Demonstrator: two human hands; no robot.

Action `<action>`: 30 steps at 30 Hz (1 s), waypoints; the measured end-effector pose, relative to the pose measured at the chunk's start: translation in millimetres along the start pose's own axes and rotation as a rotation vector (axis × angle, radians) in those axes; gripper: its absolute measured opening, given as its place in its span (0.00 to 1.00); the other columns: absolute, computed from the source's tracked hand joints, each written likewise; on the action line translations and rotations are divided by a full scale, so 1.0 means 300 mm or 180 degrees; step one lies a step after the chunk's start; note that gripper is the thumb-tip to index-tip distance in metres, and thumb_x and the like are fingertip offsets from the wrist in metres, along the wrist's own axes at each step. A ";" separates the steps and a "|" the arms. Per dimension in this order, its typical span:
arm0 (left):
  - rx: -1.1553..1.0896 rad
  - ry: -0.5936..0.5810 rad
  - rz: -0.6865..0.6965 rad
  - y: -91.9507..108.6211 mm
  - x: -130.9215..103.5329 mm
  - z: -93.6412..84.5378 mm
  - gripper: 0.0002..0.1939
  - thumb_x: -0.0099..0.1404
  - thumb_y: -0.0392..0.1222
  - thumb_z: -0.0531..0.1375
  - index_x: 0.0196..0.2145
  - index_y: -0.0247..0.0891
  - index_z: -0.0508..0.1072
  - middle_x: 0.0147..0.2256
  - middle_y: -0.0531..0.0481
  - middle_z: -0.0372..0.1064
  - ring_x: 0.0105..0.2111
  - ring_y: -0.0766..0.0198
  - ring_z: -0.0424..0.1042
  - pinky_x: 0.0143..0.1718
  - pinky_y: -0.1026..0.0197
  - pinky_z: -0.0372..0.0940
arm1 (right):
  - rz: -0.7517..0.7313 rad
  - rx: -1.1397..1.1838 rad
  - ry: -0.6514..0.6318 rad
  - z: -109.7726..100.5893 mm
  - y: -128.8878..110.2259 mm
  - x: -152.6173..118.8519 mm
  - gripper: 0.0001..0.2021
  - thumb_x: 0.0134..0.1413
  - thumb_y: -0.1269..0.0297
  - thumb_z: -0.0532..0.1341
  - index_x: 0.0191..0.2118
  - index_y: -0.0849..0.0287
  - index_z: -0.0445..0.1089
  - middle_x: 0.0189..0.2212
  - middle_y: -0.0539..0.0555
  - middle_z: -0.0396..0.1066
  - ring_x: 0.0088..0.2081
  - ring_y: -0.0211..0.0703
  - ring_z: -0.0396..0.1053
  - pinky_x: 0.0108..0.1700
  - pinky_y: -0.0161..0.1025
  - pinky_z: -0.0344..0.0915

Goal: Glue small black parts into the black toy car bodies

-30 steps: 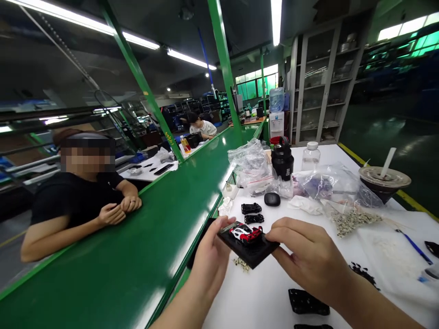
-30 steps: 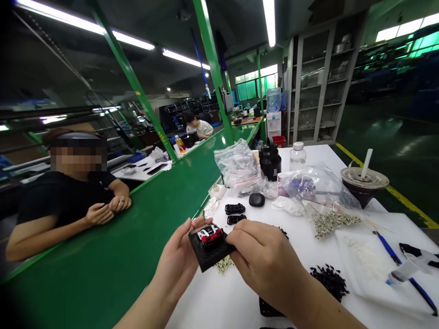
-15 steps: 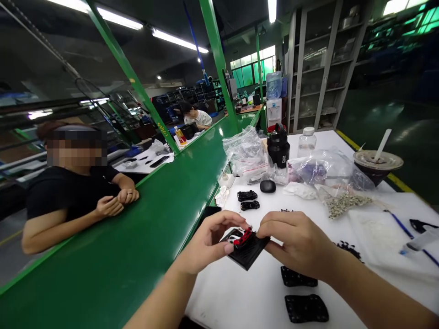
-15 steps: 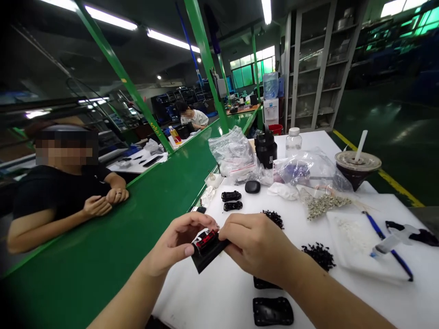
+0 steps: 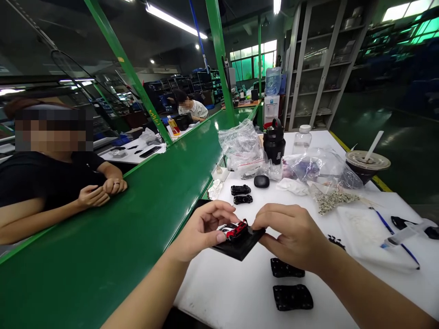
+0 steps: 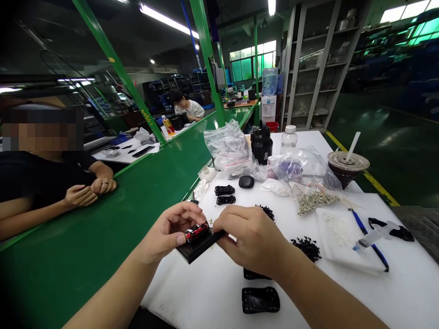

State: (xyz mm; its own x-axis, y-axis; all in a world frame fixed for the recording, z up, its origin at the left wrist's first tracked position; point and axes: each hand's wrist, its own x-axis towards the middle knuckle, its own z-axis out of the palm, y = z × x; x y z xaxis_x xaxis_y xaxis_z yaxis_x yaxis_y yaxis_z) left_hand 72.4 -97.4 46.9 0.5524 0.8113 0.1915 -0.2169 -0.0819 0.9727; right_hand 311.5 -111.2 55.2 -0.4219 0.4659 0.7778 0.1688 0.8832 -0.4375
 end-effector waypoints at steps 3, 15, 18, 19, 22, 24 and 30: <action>0.0084 0.0013 0.0054 -0.002 0.000 0.006 0.22 0.56 0.42 0.71 0.48 0.40 0.74 0.41 0.46 0.76 0.39 0.61 0.75 0.40 0.64 0.68 | -0.0008 -0.0038 0.0006 0.000 -0.002 -0.002 0.07 0.55 0.80 0.60 0.35 0.62 0.69 0.30 0.53 0.71 0.31 0.40 0.68 0.33 0.36 0.65; 0.0085 0.0041 0.0311 -0.032 -0.007 0.032 0.23 0.57 0.45 0.70 0.51 0.43 0.75 0.39 0.47 0.75 0.41 0.59 0.74 0.43 0.61 0.68 | -0.0023 -0.0168 0.0070 -0.008 -0.035 0.002 0.06 0.56 0.80 0.59 0.34 0.63 0.69 0.28 0.53 0.69 0.29 0.39 0.66 0.30 0.35 0.63; 0.0112 0.0049 0.0364 -0.030 -0.008 0.036 0.22 0.58 0.44 0.70 0.50 0.43 0.76 0.40 0.47 0.76 0.42 0.59 0.74 0.44 0.61 0.68 | -0.0013 -0.0174 0.0054 -0.009 -0.040 0.002 0.06 0.57 0.79 0.59 0.34 0.62 0.69 0.27 0.53 0.69 0.29 0.39 0.66 0.30 0.36 0.63; 0.0120 0.0053 0.0387 -0.029 -0.007 0.038 0.22 0.58 0.44 0.70 0.50 0.43 0.76 0.40 0.46 0.76 0.42 0.59 0.74 0.45 0.61 0.68 | -0.0017 -0.0176 0.0060 -0.010 -0.041 0.001 0.06 0.57 0.79 0.59 0.34 0.62 0.69 0.27 0.53 0.69 0.29 0.39 0.66 0.30 0.36 0.63; 0.0139 0.0087 0.0450 -0.026 -0.005 0.047 0.22 0.58 0.44 0.70 0.50 0.42 0.76 0.40 0.46 0.76 0.42 0.59 0.74 0.46 0.60 0.68 | -0.0048 -0.0189 0.0070 -0.012 -0.042 0.000 0.06 0.57 0.79 0.58 0.34 0.62 0.69 0.28 0.54 0.69 0.29 0.40 0.66 0.30 0.36 0.63; 0.0142 0.0100 0.0485 -0.022 -0.005 0.056 0.23 0.58 0.45 0.70 0.50 0.41 0.75 0.40 0.46 0.76 0.42 0.59 0.74 0.46 0.60 0.67 | -0.0075 -0.0188 0.0087 -0.013 -0.043 0.000 0.06 0.58 0.79 0.58 0.35 0.62 0.69 0.28 0.54 0.70 0.30 0.40 0.66 0.31 0.36 0.64; 0.0568 0.0160 0.0703 0.000 -0.016 0.069 0.21 0.61 0.48 0.66 0.51 0.41 0.73 0.42 0.43 0.73 0.46 0.53 0.72 0.50 0.51 0.67 | -0.0153 -0.0364 0.0069 -0.020 -0.066 0.002 0.07 0.59 0.79 0.58 0.36 0.61 0.68 0.29 0.54 0.71 0.30 0.41 0.68 0.32 0.36 0.66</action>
State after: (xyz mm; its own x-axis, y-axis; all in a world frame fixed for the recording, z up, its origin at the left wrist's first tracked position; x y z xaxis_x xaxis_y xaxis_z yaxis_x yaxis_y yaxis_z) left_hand 86.6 -113.3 48.7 0.4658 0.7899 0.3989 -0.1799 -0.3569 0.9167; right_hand 313.2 -127.9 67.1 -0.4130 0.4228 0.8066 0.2498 0.9043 -0.3461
